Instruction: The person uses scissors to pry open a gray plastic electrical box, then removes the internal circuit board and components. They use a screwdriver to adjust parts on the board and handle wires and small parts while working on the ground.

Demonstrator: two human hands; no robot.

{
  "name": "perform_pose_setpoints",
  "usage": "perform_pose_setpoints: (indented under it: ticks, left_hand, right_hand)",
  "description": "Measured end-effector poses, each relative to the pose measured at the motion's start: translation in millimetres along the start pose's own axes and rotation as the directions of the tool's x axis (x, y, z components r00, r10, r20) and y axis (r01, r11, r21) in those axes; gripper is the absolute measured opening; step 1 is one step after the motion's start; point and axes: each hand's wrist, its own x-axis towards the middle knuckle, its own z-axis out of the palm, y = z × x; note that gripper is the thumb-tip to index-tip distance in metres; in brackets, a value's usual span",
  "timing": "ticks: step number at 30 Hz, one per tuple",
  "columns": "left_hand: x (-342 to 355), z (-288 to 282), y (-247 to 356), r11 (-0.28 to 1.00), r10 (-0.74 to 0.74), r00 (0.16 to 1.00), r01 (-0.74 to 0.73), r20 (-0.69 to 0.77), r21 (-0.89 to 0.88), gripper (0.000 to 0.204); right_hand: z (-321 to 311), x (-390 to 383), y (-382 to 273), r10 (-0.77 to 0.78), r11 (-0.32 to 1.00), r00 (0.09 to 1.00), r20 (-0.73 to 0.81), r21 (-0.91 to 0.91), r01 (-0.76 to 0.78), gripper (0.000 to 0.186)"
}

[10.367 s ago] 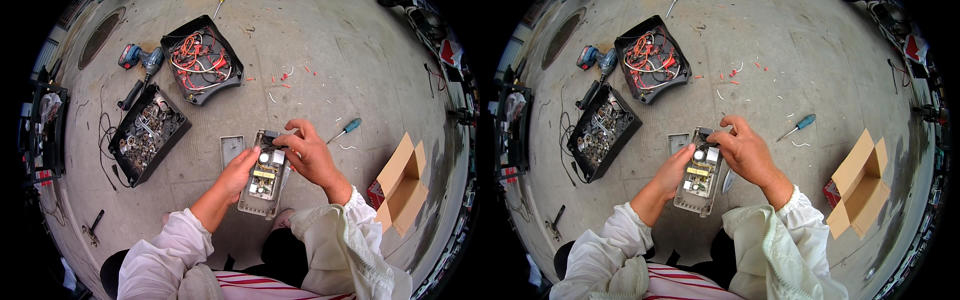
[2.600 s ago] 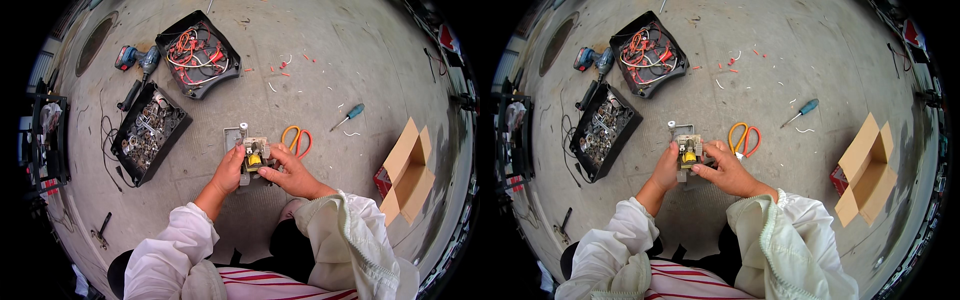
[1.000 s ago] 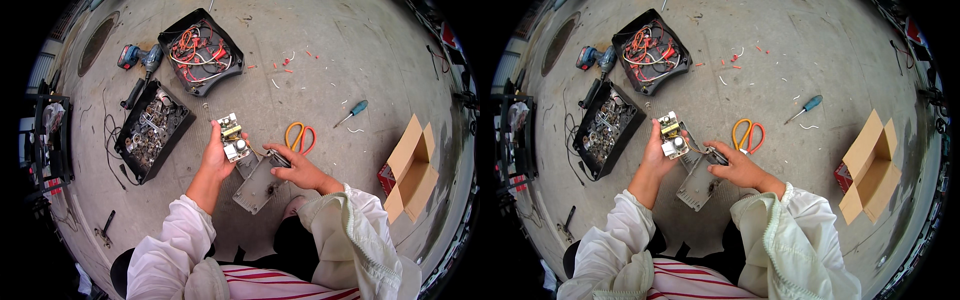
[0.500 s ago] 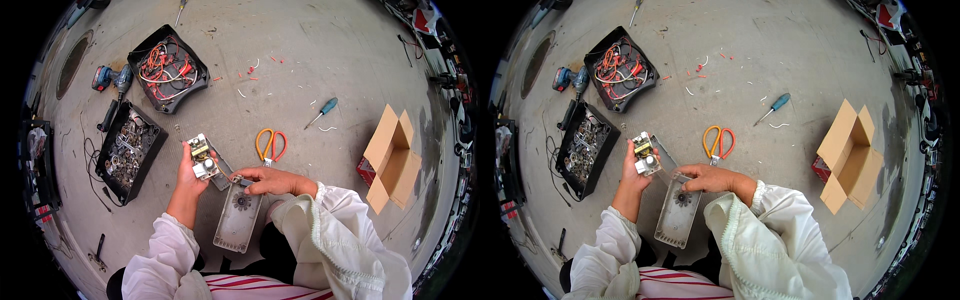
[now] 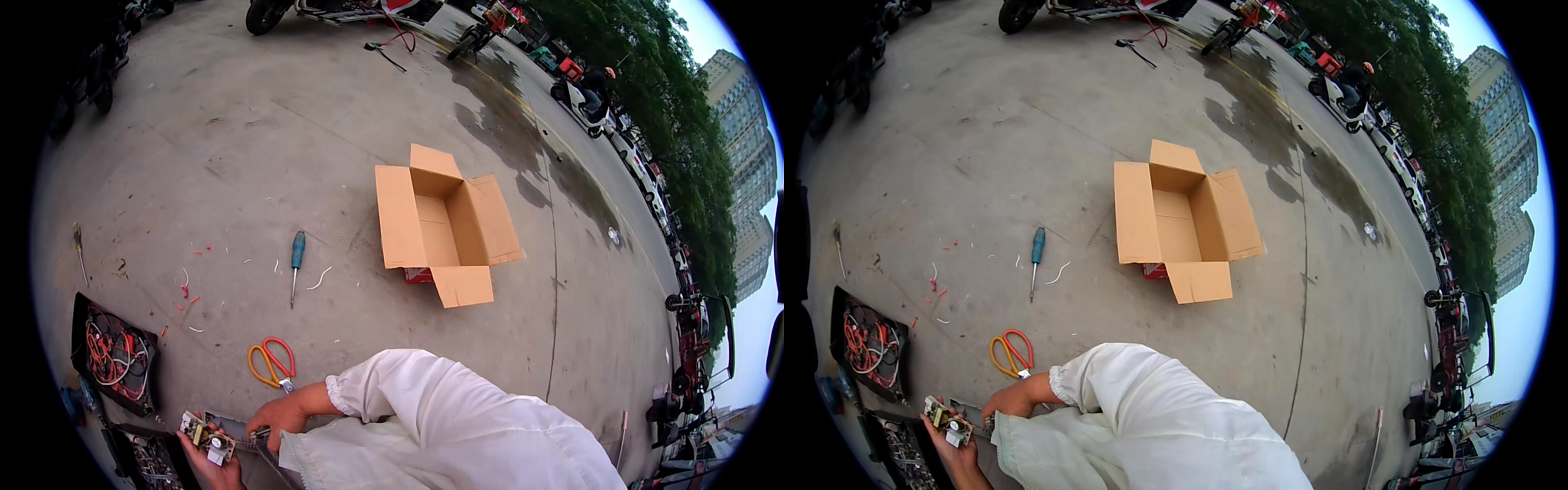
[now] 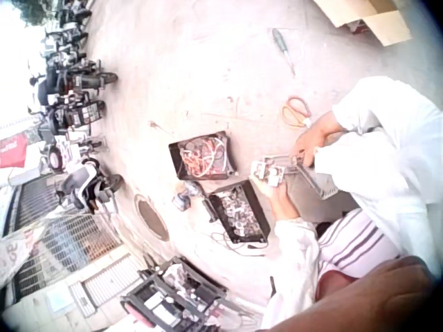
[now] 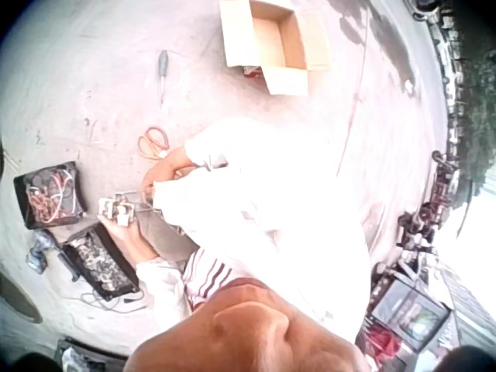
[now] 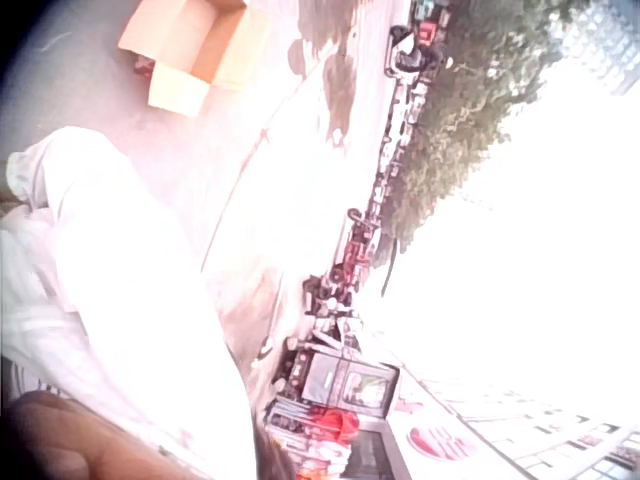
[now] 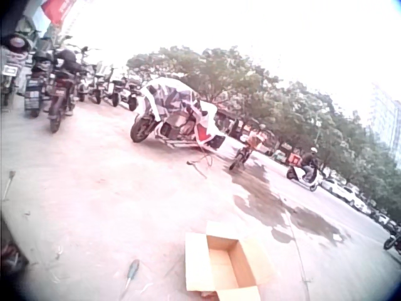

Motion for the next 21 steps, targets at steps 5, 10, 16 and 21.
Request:
perform_pose_setpoints:
  ticks: [5,10,16,21]
  left_hand:
    - [-8.9,16.6,15.2,0.991,0.101,0.974,-0.116,0.203,0.065,0.056]
    - [-3.7,8.4,9.1,0.990,0.057,0.970,-0.085,0.237,0.112,0.056]
    - [-1.5,-5.8,12.3,0.972,0.025,0.975,-0.075,0.222,0.222,0.055]
    - [2.3,-18.6,5.7,0.960,0.008,0.977,-0.067,0.211,0.272,0.057]
  right_hand:
    - [-21.7,-9.5,-15.7,0.130,0.989,0.991,-0.015,0.079,-0.129,0.070]
    - [-29.5,-5.4,11.7,0.228,0.970,0.974,-0.007,0.084,-0.227,0.070]
    - [-23.5,-0.9,26.0,0.238,0.971,0.970,-0.053,0.043,-0.236,0.075]
    - [-24.3,1.3,24.0,0.305,0.952,0.952,-0.033,0.007,-0.305,0.074]
